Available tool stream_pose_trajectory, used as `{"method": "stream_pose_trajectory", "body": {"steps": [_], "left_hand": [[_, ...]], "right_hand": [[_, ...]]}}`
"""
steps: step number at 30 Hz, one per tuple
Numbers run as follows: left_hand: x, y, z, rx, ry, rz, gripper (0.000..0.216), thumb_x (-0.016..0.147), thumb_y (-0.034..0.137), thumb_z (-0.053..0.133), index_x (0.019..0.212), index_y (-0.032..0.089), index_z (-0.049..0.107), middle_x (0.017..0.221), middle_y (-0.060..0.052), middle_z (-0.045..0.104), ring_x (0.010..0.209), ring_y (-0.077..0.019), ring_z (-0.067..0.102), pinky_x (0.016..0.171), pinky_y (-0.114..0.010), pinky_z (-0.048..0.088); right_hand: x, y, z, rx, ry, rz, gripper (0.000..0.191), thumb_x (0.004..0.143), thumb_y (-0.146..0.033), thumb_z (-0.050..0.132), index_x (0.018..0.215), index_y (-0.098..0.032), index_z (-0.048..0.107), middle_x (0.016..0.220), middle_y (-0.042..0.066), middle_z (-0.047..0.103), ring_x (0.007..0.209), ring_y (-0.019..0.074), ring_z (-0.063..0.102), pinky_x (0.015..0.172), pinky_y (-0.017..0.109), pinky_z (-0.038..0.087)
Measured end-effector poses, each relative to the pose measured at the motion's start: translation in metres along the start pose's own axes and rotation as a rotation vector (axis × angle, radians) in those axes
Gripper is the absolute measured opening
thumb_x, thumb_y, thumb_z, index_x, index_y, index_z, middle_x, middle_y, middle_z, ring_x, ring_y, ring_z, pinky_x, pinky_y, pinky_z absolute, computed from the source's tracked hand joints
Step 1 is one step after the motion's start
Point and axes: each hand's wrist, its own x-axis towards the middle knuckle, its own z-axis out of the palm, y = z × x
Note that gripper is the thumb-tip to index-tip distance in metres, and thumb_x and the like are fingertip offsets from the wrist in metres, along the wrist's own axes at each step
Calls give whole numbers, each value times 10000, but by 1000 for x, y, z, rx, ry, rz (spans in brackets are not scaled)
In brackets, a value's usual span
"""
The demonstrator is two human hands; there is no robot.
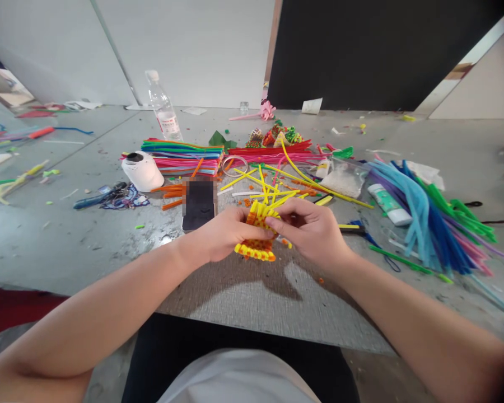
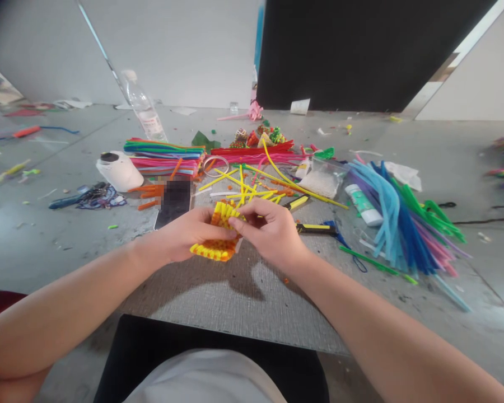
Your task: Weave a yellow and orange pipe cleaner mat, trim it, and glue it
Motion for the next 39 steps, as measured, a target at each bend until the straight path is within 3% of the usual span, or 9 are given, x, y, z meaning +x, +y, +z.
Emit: {"method": "stream_pose_trajectory", "body": {"steps": [9, 16, 22, 26, 30, 33, 36, 39], "left_hand": [[-1, 0, -5, -20, -42, 35, 196, 752, 186, 843, 898, 81, 765, 793, -73, 750, 701, -153, 696, 661, -263, 518], [-2, 2, -7, -129, -38, -14, 150, 772, 192, 853, 858, 106, 766, 825, -74, 747, 743, -159, 709, 685, -266, 548], [-1, 1, -11, -102, -79, 22, 303, 751, 260, 947, 938, 97, 773, 860, -66, 753, 761, -143, 707, 731, -258, 555], [-1, 0, -10, -95, -115, 63, 356, 749, 294, 958, 991, 120, 763, 888, -61, 764, 806, -167, 726, 779, -292, 565], [0, -1, -7, 0, 11, 100, 313, 749, 244, 938, 960, 129, 737, 834, -19, 732, 742, -139, 685, 789, -302, 550], [2, -3, -6, 86, 93, 174, 368, 697, 184, 954, 974, 140, 716, 880, -11, 726, 801, -146, 678, 839, -314, 538], [2, -3, -7, 96, 124, 211, 443, 645, 147, 971, 1003, 152, 709, 891, -1, 718, 849, -160, 681, 885, -341, 538], [1, 2, -9, 69, 86, 141, 370, 684, 140, 945, 987, 142, 733, 897, -18, 732, 840, -155, 686, 889, -343, 541]], "right_hand": [[7, -3, -15, -376, -169, -504, 213, 951, -151, 630, 787, -230, 740, 734, 39, 705, 723, 197, 633, 689, 347, 484], [11, -11, -25, -493, -354, -601, 187, 975, -204, 595, 863, -241, 739, 778, 66, 686, 721, 217, 590, 678, 368, 446], [10, -18, -25, -577, -427, -667, 219, 961, -176, 540, 797, -226, 677, 757, 63, 618, 704, 215, 539, 650, 367, 414], [9, -14, -23, -449, -326, -575, 201, 969, -172, 550, 902, -201, 737, 796, 66, 654, 723, 208, 578, 679, 372, 461], [7, -7, -16, -154, -130, -178, 89, 951, -274, 668, 958, -219, 738, 812, 30, 675, 690, 173, 603, 624, 327, 484], [6, -3, -12, -64, -143, 50, 172, 895, -380, 768, 914, -219, 710, 838, 21, 670, 696, 163, 594, 584, 302, 474], [8, 0, -9, -57, -210, 103, 233, 871, -426, 800, 836, -215, 708, 827, 19, 661, 710, 163, 596, 592, 299, 478], [9, 1, -10, -45, -199, 126, 242, 871, -441, 798, 823, -215, 728, 810, 24, 690, 718, 170, 615, 620, 308, 494]]}}
